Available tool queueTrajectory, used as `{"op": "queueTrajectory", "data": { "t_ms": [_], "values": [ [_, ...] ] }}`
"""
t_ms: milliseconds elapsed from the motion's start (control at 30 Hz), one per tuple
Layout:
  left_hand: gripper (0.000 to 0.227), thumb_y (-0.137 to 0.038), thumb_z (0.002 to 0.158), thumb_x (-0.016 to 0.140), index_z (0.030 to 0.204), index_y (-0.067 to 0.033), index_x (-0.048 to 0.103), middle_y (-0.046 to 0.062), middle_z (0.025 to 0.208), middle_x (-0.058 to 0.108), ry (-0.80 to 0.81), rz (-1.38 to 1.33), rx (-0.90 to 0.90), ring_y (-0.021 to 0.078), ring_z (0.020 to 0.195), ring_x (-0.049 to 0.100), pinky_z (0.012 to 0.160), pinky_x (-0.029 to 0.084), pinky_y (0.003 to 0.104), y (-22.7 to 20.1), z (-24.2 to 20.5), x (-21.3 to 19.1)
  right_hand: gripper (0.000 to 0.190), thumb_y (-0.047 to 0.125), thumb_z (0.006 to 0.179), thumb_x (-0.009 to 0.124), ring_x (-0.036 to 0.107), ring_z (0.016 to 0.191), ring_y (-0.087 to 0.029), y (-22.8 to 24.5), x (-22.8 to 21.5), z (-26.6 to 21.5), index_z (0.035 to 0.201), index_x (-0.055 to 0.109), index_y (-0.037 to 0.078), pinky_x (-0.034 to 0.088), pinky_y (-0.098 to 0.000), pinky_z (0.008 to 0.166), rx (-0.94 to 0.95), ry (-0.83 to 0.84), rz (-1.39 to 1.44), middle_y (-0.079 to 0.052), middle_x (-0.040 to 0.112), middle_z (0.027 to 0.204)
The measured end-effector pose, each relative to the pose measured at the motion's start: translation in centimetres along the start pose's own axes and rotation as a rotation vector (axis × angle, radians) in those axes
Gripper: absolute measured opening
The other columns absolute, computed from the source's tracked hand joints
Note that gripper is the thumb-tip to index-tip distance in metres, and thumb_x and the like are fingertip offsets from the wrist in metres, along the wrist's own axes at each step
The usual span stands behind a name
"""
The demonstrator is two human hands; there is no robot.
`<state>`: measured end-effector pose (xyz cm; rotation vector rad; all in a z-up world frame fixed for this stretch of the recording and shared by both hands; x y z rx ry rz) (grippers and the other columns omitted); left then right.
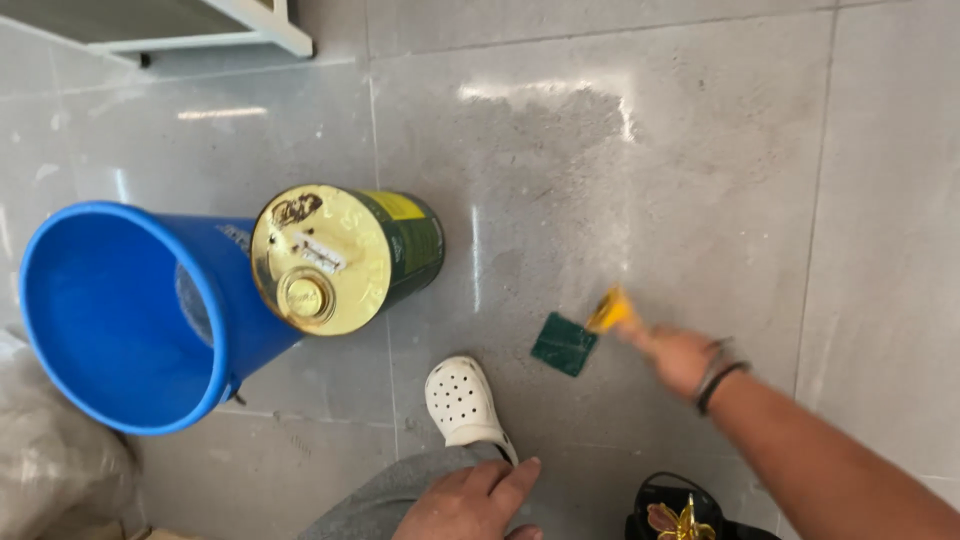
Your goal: The recorder is scrubbing a tiled floor using a scouring pad, a scraper, and a bucket of soapy water.
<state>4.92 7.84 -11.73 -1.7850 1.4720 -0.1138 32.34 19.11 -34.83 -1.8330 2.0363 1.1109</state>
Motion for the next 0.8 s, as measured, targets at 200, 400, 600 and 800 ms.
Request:
{"op": "queueTrajectory", "data": {
  "t_ms": [200,400,600,800],
  "values": [
    [0.068,-0.047,0.097,0.066,0.150,-0.0093,0.047,0.026,0.121,0.061,0.057,0.002,-0.095,0.0422,0.109,0.067,0.095,0.052,0.054,-0.2,-1.1,0.9,0.080,0.073,0.095,0.032,0.071,0.112,-0.032,9.6,-1.1,-2.8,0.132,0.065,0.011,0.058,-0.0468,0.100,0.377,0.622,0.105,-0.018,0.074,0.120],
    [0.069,-0.051,0.096,0.067,0.149,-0.0110,0.048,0.026,0.122,0.062,0.017,0.026,-0.090,0.0419,0.111,0.066,0.093,0.053,0.054,1.9,-1.3,2.8,0.047,0.029,0.103,0.037,0.063,0.116,-0.042,-7.7,1.1,2.0,0.149,0.047,0.033,0.046,-0.0531,0.103,0.376,-0.178,0.313,-0.028,0.064,0.127],
    [0.068,-0.053,0.095,0.067,0.148,-0.0123,0.050,0.025,0.116,0.065,-0.015,0.027,-0.070,0.0392,0.106,0.069,0.092,0.056,0.052,3.9,-1.0,4.8,0.066,0.016,0.102,0.047,0.068,0.105,-0.048,-14.2,-1.5,-3.6,0.162,0.027,0.034,0.053,-0.0546,0.093,0.726,-0.218,0.324,-0.035,0.066,0.119],
    [0.055,-0.040,0.100,0.064,0.149,-0.0158,0.056,0.023,0.117,0.068,-0.097,0.049,-0.015,0.0377,0.101,0.074,0.086,0.060,0.049,3.0,-0.6,4.0,0.055,0.015,0.106,0.039,0.062,0.115,-0.047,-13.5,-4.8,-2.8,0.158,0.035,0.034,0.048,-0.0564,0.098,0.758,-0.281,0.302,-0.033,0.060,0.130]
  ]
}}
Point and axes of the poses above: each hand's wrist, its own z-axis towards the middle knuckle, its own x-axis out of the palm, y = z × x, the point moved 7 cm from there along z, towards the middle knuckle
